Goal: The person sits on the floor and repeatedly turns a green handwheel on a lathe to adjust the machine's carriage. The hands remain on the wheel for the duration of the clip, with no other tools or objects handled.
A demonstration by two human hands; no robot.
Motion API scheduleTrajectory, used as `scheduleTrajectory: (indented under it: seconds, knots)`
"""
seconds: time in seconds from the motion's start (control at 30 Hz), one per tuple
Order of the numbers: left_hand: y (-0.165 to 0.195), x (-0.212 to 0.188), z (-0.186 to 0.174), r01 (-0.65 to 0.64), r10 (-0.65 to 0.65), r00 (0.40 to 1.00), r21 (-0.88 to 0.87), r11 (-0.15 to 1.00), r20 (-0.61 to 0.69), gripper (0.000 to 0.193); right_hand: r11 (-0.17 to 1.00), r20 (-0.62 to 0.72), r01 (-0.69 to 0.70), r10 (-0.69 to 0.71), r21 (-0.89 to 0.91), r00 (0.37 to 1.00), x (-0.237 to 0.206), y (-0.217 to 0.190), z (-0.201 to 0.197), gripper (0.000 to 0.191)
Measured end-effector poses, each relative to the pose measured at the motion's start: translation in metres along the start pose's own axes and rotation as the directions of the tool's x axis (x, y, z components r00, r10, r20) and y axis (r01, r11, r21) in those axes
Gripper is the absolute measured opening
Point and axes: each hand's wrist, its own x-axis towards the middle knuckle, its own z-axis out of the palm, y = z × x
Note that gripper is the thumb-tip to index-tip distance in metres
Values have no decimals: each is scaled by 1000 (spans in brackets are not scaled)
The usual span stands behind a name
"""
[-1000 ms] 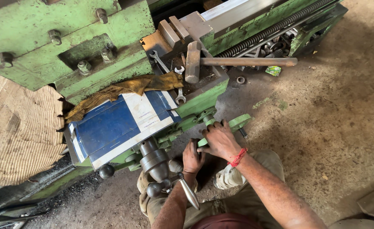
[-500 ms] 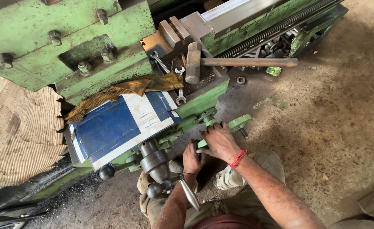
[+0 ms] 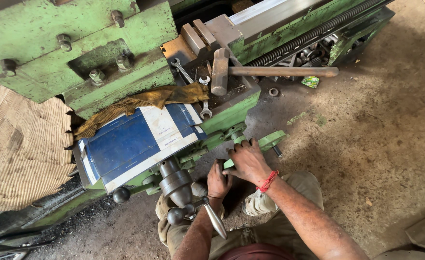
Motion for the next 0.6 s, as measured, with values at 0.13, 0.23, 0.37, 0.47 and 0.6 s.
scheduleTrajectory:
  seconds: [0.13, 0.23, 0.37, 0.47, 0.6]
  knots:
    - [0, 0, -1, -17, 17, 1000, 8, 1000, -6, 47, 1000, -10, 2, -2, 9, 1000, 0, -1, 0, 77]
    - [-1, -1, -1, -11, 11, 1000, 1, 1000, -3, 46, 1000, -13, -2, 2, 17, 1000, -1, -2, -1, 76]
    - [-4, -3, 1, -30, 30, 999, 16, 999, -16, 50, 1000, 45, -18, 18, -1, 999, 1, -4, -2, 77]
    - [-7, -5, 2, -1, 1, 1000, 7, 1000, 10, 49, 1000, 57, -17, 18, -18, 998, 2, -5, -3, 77]
    - [-8, -6, 3, -3, 2, 1000, 9, 1000, 8, 48, 1000, 36, -11, 12, -11, 999, 1, -7, -3, 74]
